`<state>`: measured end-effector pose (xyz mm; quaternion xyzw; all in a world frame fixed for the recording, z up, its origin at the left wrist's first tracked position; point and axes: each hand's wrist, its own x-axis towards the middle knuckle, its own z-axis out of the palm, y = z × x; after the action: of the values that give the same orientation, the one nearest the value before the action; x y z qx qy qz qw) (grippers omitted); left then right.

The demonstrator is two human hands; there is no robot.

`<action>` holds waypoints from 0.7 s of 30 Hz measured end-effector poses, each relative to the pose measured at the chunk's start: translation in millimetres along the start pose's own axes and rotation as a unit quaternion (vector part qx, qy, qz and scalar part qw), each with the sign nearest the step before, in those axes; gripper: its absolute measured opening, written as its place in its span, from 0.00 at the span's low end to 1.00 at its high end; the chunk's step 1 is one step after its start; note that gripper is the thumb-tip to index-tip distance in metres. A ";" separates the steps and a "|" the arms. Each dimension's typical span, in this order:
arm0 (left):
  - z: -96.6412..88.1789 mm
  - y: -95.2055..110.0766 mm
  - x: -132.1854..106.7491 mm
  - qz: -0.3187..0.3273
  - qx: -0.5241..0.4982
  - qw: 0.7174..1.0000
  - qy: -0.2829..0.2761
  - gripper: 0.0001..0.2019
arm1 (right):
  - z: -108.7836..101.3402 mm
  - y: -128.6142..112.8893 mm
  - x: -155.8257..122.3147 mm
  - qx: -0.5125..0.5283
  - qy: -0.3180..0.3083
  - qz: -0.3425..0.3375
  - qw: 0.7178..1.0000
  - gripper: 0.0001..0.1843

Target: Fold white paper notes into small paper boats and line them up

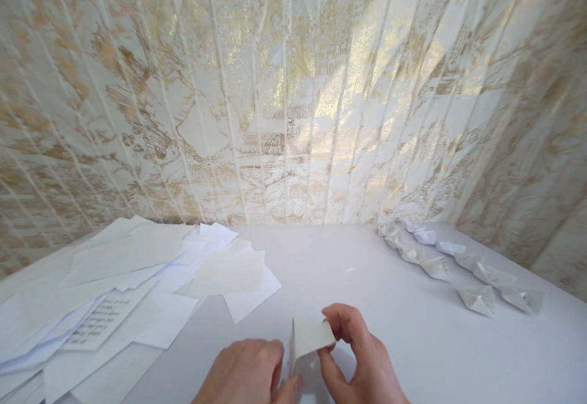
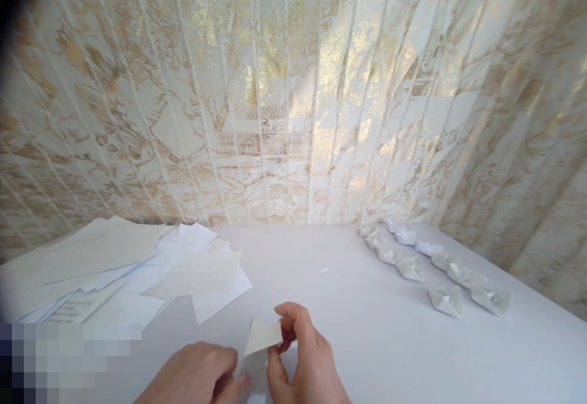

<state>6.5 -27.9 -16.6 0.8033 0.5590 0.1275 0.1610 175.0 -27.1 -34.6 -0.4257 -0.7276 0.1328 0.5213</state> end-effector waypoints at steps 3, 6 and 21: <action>-10.8 3.8 -1.5 -0.004 -0.047 0.998 0.032 0.05 | -0.4 -1.6 0.2 -0.020 -0.009 -0.018 1.000 0.14; -10.3 4.8 -2.2 0.061 -0.128 0.986 0.088 0.14 | -0.3 -3.2 -0.4 -0.032 -0.012 -0.036 0.999 0.13; 0.2 -7.2 10.8 0.013 -0.572 0.815 -0.094 0.22 | 4.7 -5.3 -3.1 -0.037 0.011 -0.110 0.993 0.09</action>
<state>4.1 -15.5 -19.3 0.5820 0.3570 0.3503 0.6412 168.7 -31.5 -35.3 -0.3637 -0.7685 0.0426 0.5247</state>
